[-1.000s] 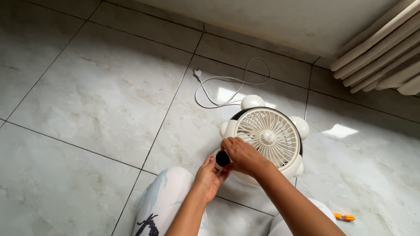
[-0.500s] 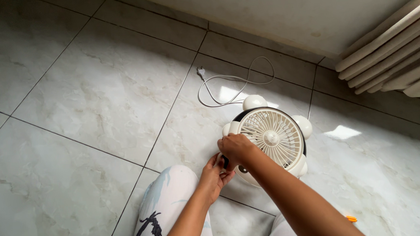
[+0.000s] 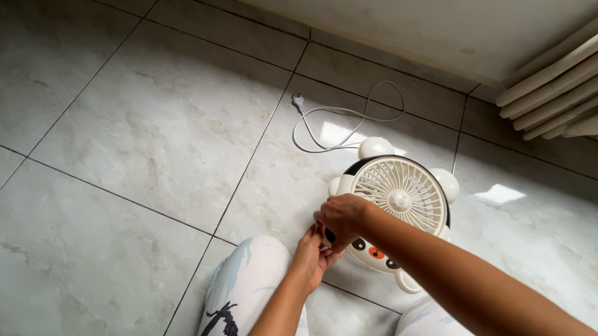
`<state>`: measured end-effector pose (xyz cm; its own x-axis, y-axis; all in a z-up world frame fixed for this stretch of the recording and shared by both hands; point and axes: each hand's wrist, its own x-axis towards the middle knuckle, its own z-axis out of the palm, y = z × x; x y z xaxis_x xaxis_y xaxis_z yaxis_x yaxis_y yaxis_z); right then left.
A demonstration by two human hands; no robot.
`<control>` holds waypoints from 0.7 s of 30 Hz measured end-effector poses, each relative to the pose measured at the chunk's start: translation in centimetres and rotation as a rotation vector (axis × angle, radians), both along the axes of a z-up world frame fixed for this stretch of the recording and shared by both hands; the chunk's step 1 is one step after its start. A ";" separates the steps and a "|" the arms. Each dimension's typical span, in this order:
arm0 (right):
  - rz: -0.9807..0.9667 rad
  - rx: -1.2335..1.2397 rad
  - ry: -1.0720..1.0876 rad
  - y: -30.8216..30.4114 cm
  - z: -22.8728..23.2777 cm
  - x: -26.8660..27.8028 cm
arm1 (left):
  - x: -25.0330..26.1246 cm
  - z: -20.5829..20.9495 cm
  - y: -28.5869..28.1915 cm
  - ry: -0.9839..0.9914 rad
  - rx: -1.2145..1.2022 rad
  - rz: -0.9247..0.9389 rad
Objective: The person disassembles a small white electric fan by removing screws and detaching the front grille and fan blades. They use a screwdriver to loosen fasteners and separate the components on the floor.
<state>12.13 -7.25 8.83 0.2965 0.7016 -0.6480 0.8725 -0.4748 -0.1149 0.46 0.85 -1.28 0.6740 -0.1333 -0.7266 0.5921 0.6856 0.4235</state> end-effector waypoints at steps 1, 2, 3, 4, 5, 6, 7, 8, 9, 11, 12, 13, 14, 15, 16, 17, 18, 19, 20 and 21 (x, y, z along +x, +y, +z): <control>-0.011 -0.006 0.010 -0.2 0.0 0.2 | 0.0 -0.2 -0.1 0.008 0.012 -0.001; -0.021 -0.013 0.019 -0.6 0.0 0.5 | 0.1 -0.5 0.0 -0.005 -0.007 0.027; -0.033 -0.020 0.029 -1.1 0.0 0.9 | 0.2 -0.8 0.1 -0.017 -0.026 0.053; -0.110 0.078 0.088 -1.8 0.0 1.4 | 0.2 -1.0 0.2 -0.029 -0.045 0.080; -0.190 0.175 0.143 -2.8 0.1 2.0 | 0.2 -1.1 0.2 -0.027 -0.020 0.085; -0.270 0.272 0.197 -3.7 0.2 2.4 | 0.2 -1.0 0.3 -0.025 0.006 0.091; -0.519 0.402 0.353 -4.5 0.4 2.6 | 0.5 -0.7 0.4 -0.028 0.031 0.097; -0.769 0.533 0.509 -5.3 0.6 2.4 | 0.4 -0.1 0.3 -0.157 0.409 0.082; -1.017 0.663 0.665 -5.7 0.6 2.1 | 0.1 0.8 0.0 -0.288 0.788 0.068; -1.246 1.126 1.327 -7.4 1.0 -0.1 | 0.1 2.9 -0.7 -0.571 1.197 0.093; -1.324 1.356 1.675 -8.0 1.1 -1.3 | 0.2 4.2 -1.3 -0.722 1.225 0.135; -1.332 1.468 1.769 -8.3 1.2 -2.4 | 0.2 5.6 -2.0 -0.872 1.247 0.174; -1.335 1.583 1.862 -8.3 1.1 -3.3 | 0.5 7.0 -2.6 -0.957 1.243 0.123; -1.327 1.701 1.956 -8.1 1.2 -4.1 | 0.7 8.5 -3.1 -1.045 1.239 0.073; -1.574 1.766 1.799 -8.1 1.2 -4.9 | 0.8 10.0 -3.6 -1.132 1.234 0.022; -1.804 1.820 1.621 -8.1 1.3 -5.3 | 0.9 11.4 -3.9 -1.183 1.304 -0.030; -2.026 1.860 1.422 -8.2 1.3 -5.5 | 1.0 12.6 -4.3 -1.234 1.374 -0.082; -1.775 1.966 1.551 -8.6 1.3 -5.7 | 1.0 13.5 -4.7 -1.283 1.442 -0.137; -1.510 2.053 1.662 -9.1 1.2 -5.8 | 1.0 14.2 -5.2 -1.253 1.462 -0.088; -1.238 2.122 1.750 -9.7 1.0 -5.8 | 1.0 14.7 -5.9 -1.222 1.478 -0.041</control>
